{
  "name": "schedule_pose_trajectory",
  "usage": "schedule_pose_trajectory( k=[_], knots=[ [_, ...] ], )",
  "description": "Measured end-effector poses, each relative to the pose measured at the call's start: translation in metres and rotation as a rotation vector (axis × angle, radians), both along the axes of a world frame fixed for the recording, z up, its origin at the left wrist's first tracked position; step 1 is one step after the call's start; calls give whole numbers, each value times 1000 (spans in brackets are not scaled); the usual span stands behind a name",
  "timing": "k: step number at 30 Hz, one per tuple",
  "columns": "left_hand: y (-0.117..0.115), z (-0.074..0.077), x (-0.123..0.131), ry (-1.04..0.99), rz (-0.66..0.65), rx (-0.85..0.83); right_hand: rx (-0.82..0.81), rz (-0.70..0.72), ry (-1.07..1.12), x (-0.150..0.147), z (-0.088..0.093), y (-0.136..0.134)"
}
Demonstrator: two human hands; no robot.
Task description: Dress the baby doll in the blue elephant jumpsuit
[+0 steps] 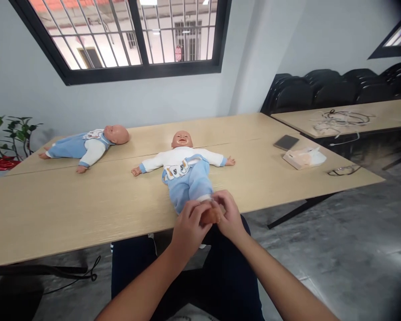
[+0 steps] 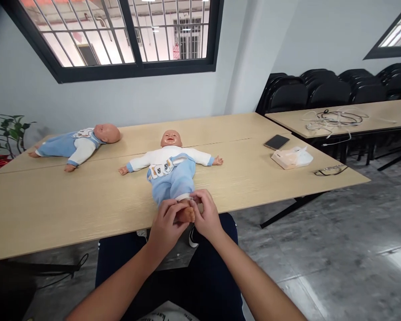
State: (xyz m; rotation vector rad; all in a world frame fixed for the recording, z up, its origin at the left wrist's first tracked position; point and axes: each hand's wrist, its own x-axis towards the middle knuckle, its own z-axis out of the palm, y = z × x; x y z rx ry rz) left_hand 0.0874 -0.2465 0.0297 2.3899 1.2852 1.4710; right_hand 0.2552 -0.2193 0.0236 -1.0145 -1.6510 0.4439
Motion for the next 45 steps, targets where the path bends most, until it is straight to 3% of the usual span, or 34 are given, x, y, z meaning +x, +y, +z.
schedule_pose_trajectory(
  k=[6, 10, 15, 20, 26, 31, 36, 41, 45],
  knots=[
    [-3, -4, 12, 24, -22, -83, -75, -21, -154, 23, 0, 10],
    [-1, -11, 13, 34, -2, -78, -117, -38, -124, 27, 0, -1],
    [1, -12, 18, 79, -18, -163, -421, -13, 231, 18, -3, -35],
    [1, -9, 20, 100, -199, -189, -571, -81, 399, 13, -7, -44],
    [10, -2, 14, 179, 51, -194, -560, -91, 743, 13, 7, -34],
    [34, 11, 9, 236, 6, -293, -603, 1, 946, 7, 21, -36],
    [54, 21, -6, 108, -246, -411, -648, 3, 942, 10, 16, -34],
    [38, 18, 4, 75, -171, -326, -661, 1, 928, 12, 4, -30],
    [39, 17, 1, 137, -232, -264, -614, -84, 676, 21, -4, -28]
  ],
)
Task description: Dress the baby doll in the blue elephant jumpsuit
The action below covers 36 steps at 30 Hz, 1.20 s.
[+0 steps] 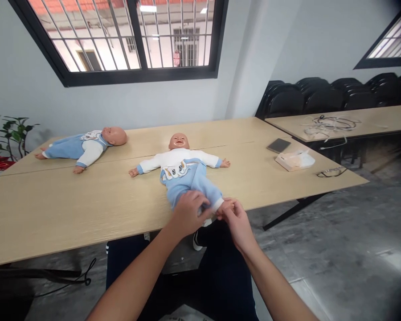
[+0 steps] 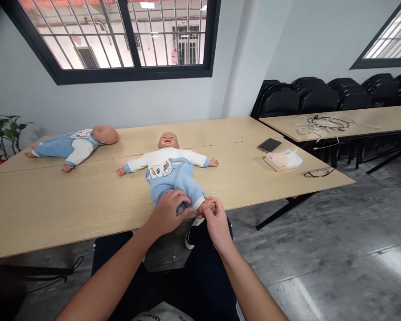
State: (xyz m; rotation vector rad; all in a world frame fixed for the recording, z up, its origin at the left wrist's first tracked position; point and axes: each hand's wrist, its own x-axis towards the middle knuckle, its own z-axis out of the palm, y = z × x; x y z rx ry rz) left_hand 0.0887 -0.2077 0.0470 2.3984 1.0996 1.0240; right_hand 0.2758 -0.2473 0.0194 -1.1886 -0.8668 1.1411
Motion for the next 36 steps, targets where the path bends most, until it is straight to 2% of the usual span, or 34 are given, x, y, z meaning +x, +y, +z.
schedule_pose_trajectory(
  k=[2, 4, 5, 7, 10, 12, 18, 20, 22, 23, 25, 27, 28, 32, 36],
  knots=[
    [17, 1, -16, -113, 126, 64, 61, -51, -269, 8, -4, 1],
    [41, 1, -41, -241, 384, 114, 151, -103, -539, 14, -7, 2],
    [55, -1, -54, -282, 498, 99, 192, -115, -643, 17, -9, 3],
    [81, -7, -80, -352, 554, -72, 239, -100, -760, 20, -13, 3],
    [107, -22, -103, -553, 379, -453, 257, -89, -823, 20, -17, 3],
    [115, -30, -109, -664, 310, -548, 261, -100, -857, 19, -19, 3],
    [124, -44, -108, -855, 288, -580, 338, -175, -990, 7, -22, 0],
    [123, -47, -111, -847, 263, -613, 396, -299, -1108, -2, -26, -6],
    [121, -49, -115, -810, 249, -627, 526, -398, -1240, -13, -31, -16],
    [119, -49, -116, -785, 245, -628, 621, -381, -1293, -20, -34, -21],
    [114, -49, -118, -731, 228, -632, 783, -223, -1365, -33, -39, -30],
    [108, -45, -118, -681, 188, -644, 820, -69, -1408, -44, -42, -35],
    [105, -43, -118, -657, 155, -654, 796, -46, -1421, -49, -42, -35],
    [96, -34, -117, -570, 16, -684, 768, -79, -1366, -53, -44, -27],
    [94, -35, -117, -622, -23, -702, 829, -147, -1286, -44, -49, -22]
  ],
)
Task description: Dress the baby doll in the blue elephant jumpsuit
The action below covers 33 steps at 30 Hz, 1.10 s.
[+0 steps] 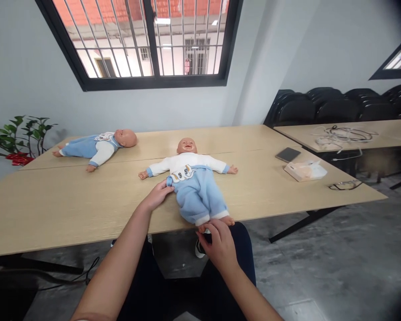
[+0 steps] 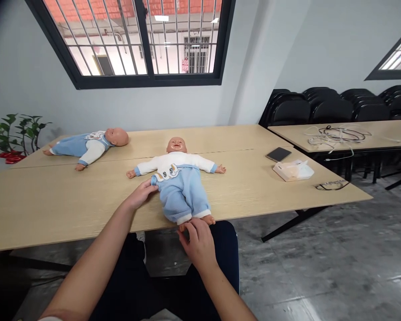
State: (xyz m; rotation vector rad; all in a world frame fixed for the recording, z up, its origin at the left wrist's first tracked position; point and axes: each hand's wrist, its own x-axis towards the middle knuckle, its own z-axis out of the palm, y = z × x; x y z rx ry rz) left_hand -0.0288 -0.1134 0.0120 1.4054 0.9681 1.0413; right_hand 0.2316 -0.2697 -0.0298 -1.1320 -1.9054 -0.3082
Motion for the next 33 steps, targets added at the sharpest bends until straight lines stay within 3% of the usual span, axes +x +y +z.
schedule_pose_trajectory(
  k=[6, 12, 19, 23, 28, 33],
  knots=[
    [4, -8, 5, -144, 4, 49, -129, -41, -17, 3, -7, 0],
    [5, -10, 7, 11, 8, 60, -127, -91, 40, 1, -1, 5],
    [-6, -1, 4, 15, -194, 57, -521, -143, 664, 9, 37, 8],
    [-10, 7, 7, 53, -235, 71, -652, -38, 982, 15, 56, 18],
    [-6, 6, 16, 307, -162, 176, -635, 40, 1141, 27, 66, 30],
    [8, -2, 22, 516, 59, 190, -594, 14, 1137, 48, 76, 30]
  ],
)
